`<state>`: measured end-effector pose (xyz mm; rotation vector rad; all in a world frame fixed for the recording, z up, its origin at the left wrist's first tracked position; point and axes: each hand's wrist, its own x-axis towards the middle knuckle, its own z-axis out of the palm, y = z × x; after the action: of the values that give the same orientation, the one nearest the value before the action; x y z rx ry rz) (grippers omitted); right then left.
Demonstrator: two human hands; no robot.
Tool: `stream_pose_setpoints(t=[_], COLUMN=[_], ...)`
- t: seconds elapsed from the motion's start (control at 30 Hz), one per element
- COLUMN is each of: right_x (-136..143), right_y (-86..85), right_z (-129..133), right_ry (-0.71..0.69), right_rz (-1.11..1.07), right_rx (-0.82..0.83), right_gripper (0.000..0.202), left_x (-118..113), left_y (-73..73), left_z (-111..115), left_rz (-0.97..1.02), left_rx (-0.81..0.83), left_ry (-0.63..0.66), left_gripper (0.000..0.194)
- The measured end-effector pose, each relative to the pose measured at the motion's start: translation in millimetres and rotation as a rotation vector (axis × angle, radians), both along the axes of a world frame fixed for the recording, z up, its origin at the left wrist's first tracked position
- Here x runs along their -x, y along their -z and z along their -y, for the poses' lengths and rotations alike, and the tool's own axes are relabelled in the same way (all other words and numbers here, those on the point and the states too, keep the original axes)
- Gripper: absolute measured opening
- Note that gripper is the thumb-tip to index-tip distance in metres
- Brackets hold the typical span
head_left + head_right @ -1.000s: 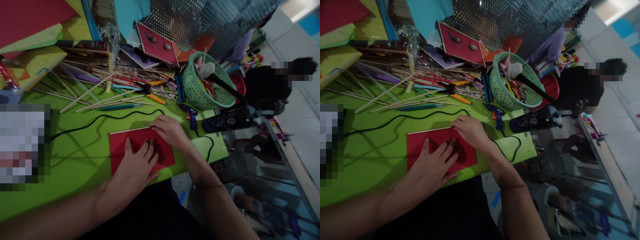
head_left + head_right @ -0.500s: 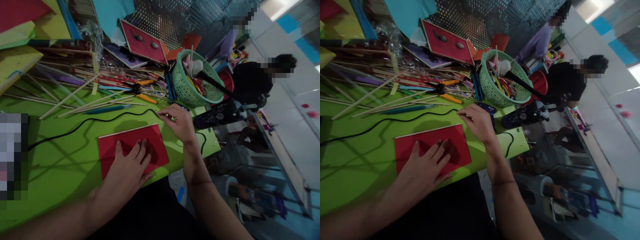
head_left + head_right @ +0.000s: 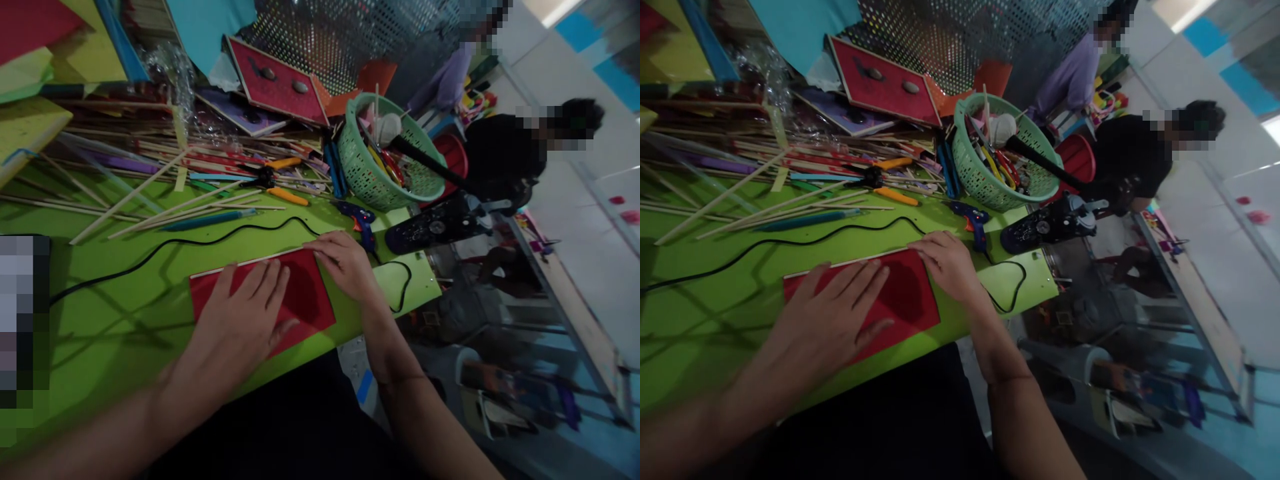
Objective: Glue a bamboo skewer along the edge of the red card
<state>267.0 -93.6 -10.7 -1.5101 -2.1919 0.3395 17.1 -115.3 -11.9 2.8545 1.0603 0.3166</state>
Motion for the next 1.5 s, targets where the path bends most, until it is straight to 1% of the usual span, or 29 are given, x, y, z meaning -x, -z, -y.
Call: stream_pose_setpoints(t=[0.17,0.3,0.5,0.87,1.1,1.33,1.5], right_x=[3.8,5.5,5.4,4.0,6.4,6.3,6.6], right_y=[-0.3,-1.9,-1.0,1.9,0.0,0.2,-0.3], right_z=[-2.6,-1.9,-0.6,0.0,0.5,0.7,0.9], right_ry=[-0.034,-0.053,-0.049,-0.053,-0.058,-0.066,-0.067], right_rz=[0.089,0.132,0.157,0.182,0.198,0.219,0.228], right_rx=[0.018,0.034,0.043,0.041,0.054,0.060,0.066], right_gripper=[0.034,0.034,0.034,0.035,0.036,0.037,0.037], left_x=[8.5,10.2,8.4,8.6,8.6,8.8,8.1], left_y=[-13.5,-17.6,-14.4,-10.4,-11.1,-9.6,-9.1], left_z=[-18.7,-20.0,-17.9,-19.1,-18.3,-17.7,-17.1], left_rz=[-0.037,-0.106,-0.143,-0.128,-0.160,-0.136,-0.158], left_rx=[-0.021,-0.084,-0.087,-0.040,-0.034,-0.008,-0.012], left_ry=[-0.095,-0.076,-0.074,-0.071,-0.076,-0.080,-0.089], left_gripper=[0.049,0.049,0.048,0.050,0.046,0.048,0.047])
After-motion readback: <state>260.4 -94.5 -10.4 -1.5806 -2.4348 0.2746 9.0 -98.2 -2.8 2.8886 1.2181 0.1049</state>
